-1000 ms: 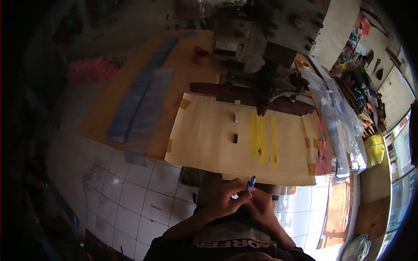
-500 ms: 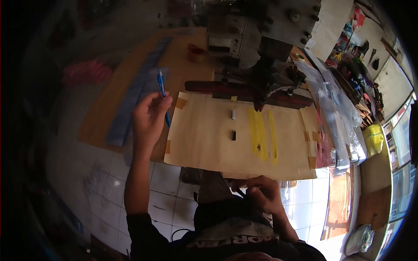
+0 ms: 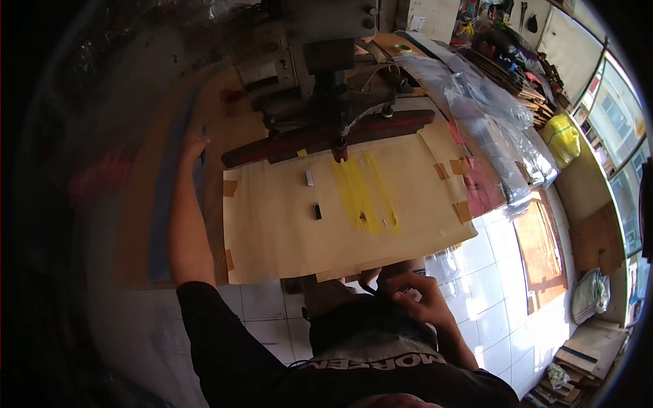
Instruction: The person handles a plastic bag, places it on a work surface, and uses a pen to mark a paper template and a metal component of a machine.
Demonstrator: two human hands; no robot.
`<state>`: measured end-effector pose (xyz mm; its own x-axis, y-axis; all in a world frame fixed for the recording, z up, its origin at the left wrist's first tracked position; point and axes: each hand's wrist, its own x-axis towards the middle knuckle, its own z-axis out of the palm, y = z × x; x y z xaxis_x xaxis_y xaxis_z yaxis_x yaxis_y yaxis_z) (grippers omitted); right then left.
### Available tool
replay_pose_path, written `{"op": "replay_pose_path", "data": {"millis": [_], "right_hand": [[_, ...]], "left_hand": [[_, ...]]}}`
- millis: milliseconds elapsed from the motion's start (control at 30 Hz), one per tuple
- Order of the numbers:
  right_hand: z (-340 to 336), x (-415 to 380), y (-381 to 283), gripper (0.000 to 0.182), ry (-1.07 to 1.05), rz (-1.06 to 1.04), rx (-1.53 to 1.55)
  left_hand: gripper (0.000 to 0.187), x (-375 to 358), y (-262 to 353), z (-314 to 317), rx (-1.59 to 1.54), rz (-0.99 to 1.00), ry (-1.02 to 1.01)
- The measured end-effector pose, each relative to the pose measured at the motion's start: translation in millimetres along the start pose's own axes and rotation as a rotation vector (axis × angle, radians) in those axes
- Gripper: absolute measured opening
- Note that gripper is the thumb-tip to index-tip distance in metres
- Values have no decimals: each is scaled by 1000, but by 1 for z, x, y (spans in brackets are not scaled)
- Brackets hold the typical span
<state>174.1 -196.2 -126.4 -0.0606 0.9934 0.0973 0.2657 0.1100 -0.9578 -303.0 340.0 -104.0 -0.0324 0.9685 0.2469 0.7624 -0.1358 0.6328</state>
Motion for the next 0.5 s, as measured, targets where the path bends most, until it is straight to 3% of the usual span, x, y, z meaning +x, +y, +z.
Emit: {"op": "replay_pose_path", "data": {"millis": [133,233,300,333,400,433,500], "right_hand": [[-6,-8,4,25,60,16,-10],[-11,-11,9,27,45,65,12],[-13,-12,14,28,28,48,26],[-14,-12,16,28,30,53,26],[-16,-13,18,30,28,39,57],[-18,-14,19,30,26,43,59],[-20,-16,21,30,21,62,52]], "left_hand": [[31,35,-33,4,55,24,54],[47,71,-74,5,-129,84,2],[63,69,-70,9,206,70,502],[63,66,-70,7,205,70,496],[76,39,-48,-24,258,167,296],[76,27,-38,-38,260,165,292],[67,0,-21,-64,379,184,81]]}}
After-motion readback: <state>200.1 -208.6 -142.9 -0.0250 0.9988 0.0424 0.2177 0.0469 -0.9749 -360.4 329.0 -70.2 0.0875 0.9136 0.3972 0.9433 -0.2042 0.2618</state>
